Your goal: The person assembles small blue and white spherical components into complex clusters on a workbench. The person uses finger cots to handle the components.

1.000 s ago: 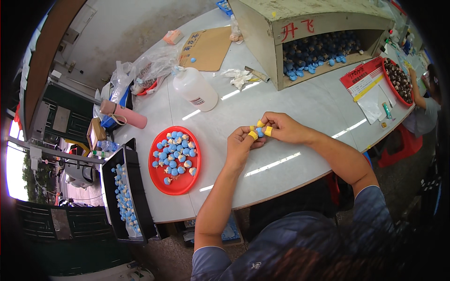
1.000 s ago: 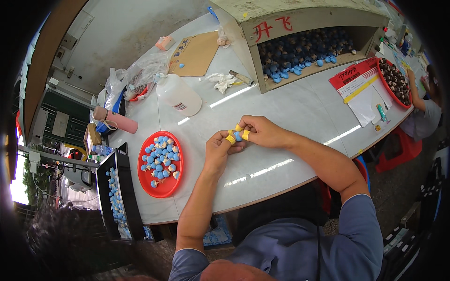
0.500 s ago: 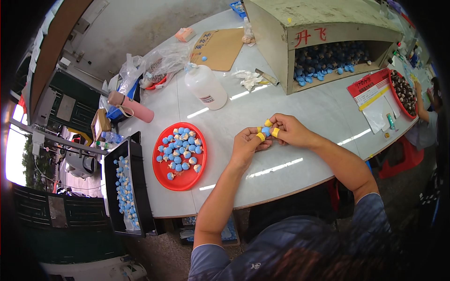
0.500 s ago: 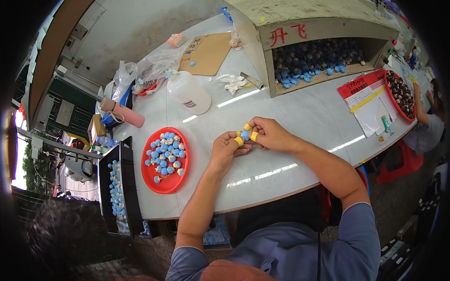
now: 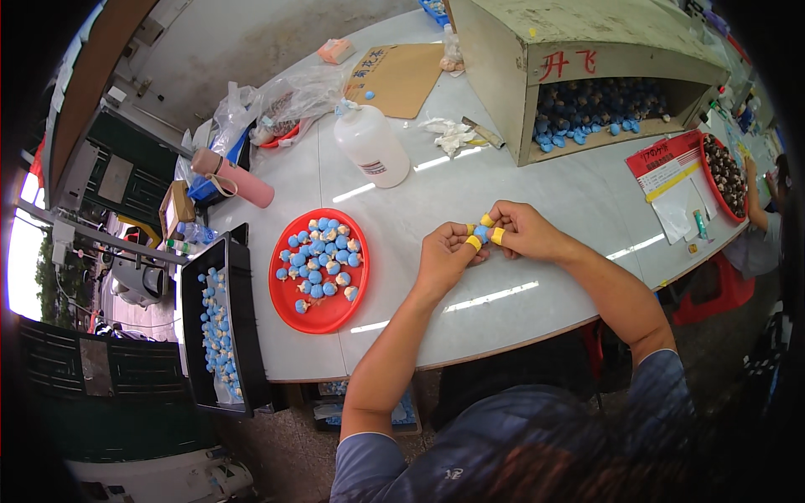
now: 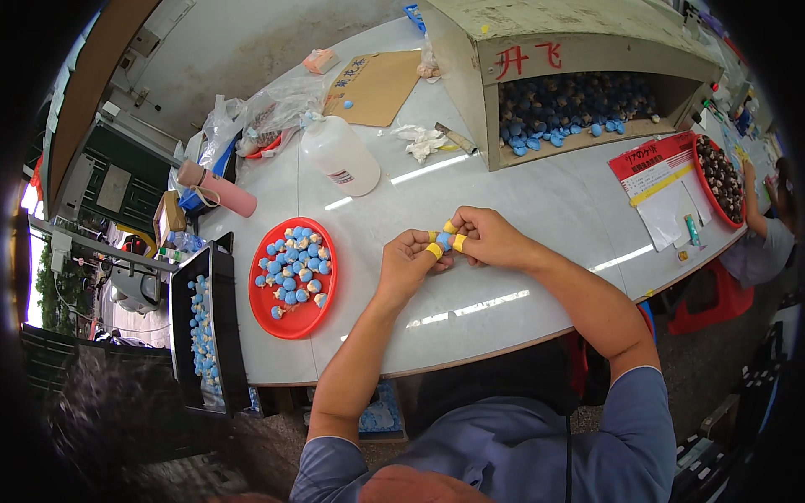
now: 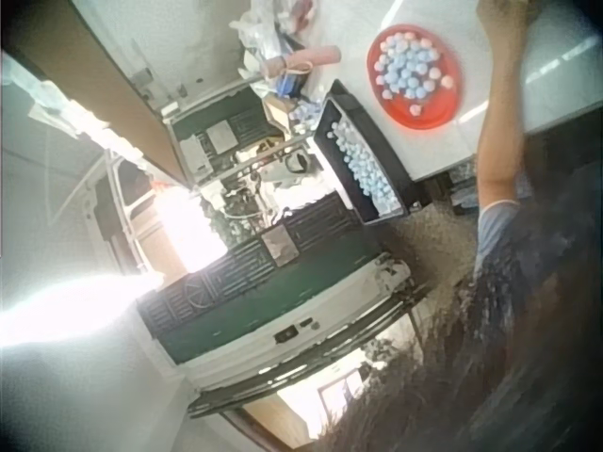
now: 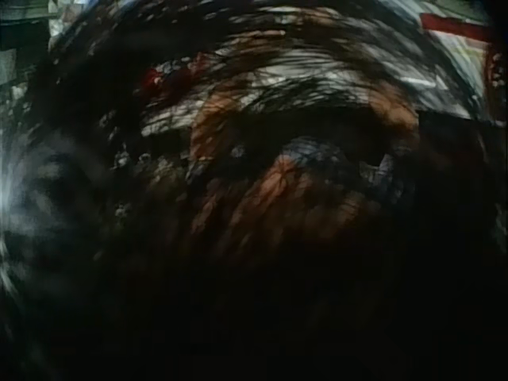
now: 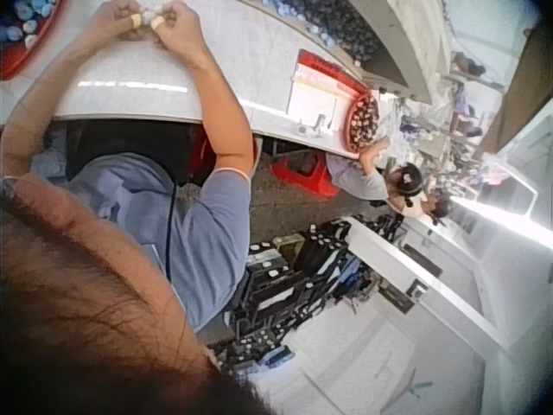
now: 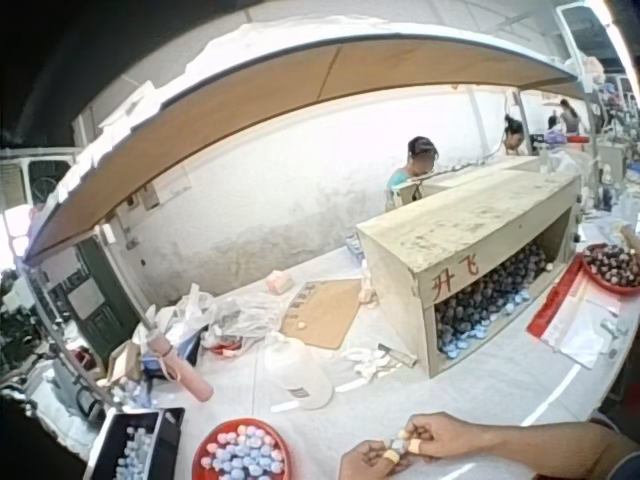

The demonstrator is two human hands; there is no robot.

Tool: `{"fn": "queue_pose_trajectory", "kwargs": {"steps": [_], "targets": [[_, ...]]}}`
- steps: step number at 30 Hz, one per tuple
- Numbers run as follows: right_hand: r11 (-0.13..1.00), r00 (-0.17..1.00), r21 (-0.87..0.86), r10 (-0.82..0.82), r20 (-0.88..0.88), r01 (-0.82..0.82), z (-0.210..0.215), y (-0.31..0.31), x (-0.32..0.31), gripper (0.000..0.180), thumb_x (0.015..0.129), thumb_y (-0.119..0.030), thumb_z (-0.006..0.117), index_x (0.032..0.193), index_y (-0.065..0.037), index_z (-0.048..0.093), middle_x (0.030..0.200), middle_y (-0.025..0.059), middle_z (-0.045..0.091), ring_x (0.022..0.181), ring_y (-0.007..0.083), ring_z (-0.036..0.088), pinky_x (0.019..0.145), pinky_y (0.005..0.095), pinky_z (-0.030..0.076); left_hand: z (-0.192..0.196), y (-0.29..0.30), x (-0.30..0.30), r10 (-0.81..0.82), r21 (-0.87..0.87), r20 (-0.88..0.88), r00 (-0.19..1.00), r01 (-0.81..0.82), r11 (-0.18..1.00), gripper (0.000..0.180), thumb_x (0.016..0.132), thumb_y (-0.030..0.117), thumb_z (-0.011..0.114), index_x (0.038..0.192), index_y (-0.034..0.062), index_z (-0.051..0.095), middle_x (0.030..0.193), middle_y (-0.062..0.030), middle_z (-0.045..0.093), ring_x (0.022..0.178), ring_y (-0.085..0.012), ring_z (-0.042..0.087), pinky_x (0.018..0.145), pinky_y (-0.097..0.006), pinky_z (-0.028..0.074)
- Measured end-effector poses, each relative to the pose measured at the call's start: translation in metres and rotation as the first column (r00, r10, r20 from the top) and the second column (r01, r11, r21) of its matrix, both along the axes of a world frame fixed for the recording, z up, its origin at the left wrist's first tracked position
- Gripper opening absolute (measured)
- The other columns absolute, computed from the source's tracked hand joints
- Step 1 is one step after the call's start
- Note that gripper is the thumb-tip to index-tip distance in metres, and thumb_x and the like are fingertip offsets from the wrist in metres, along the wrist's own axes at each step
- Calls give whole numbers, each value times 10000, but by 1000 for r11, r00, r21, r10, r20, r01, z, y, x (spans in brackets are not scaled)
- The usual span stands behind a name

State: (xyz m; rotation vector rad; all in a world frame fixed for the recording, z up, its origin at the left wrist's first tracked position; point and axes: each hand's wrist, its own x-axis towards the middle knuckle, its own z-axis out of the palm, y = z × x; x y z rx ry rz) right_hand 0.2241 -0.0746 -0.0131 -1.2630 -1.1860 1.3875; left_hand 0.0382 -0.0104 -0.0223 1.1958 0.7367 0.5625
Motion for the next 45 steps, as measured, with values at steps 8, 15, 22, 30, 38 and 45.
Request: {"fn": "queue_pose_trajectory", "kwargs": {"steps": [8,15,22,30,38,45], "targets": [[1000,999,-6,8,43,-8,1,-2,-2,99,895,16,521,993,14,534,837,55,584,607,70,537,506,224,450,-4,-4,4,34,10,-17,999,-34,999,166,908,-11,584,1038,-98,529,937,-150,647,791,-171,683,702,-243,576],[1000,997,29,7,82,-9,-4,-4,-2,97,900,31,506,994,20,526,852,73,587,614,83,538,518,232,448,-4,-8,5,51,46,-30,998,-50,998,168,887,-45,570,1032,-112,518,955,-164,639,818,-178,679,724,-257,577],[997,995,75,11,102,-19,-1,-5,-7,97,909,29,501,1002,17,527,849,70,602,623,82,534,528,233,434,-8,-8,4,66,95,-34,997,-63,993,149,904,-21,567,1022,-102,526,940,-162,650,791,-172,685,722,-259,583],[996,994,87,1,106,-10,-5,-4,-7,94,904,33,506,994,15,528,844,69,605,622,77,527,524,232,419,-12,-7,4,64,140,-70,995,-54,989,168,900,-24,563,1038,-111,522,960,-172,649,799,-178,687,727,-260,582],[997,997,74,-38,70,33,-8,-3,-7,122,877,53,510,991,18,536,837,63,603,623,68,518,515,226,408,-8,-6,5,59,99,-50,997,-54,994,188,900,-15,562,1053,-115,518,963,-171,651,799,-185,689,720,-263,578],[997,997,53,-51,53,48,-7,0,-5,99,886,1,541,985,9,548,822,45,601,619,56,523,520,214,434,1,0,4,37,35,-71,997,-35,999,204,916,32,559,1074,-95,543,924,-173,681,778,-185,689,681,-250,559]]}}
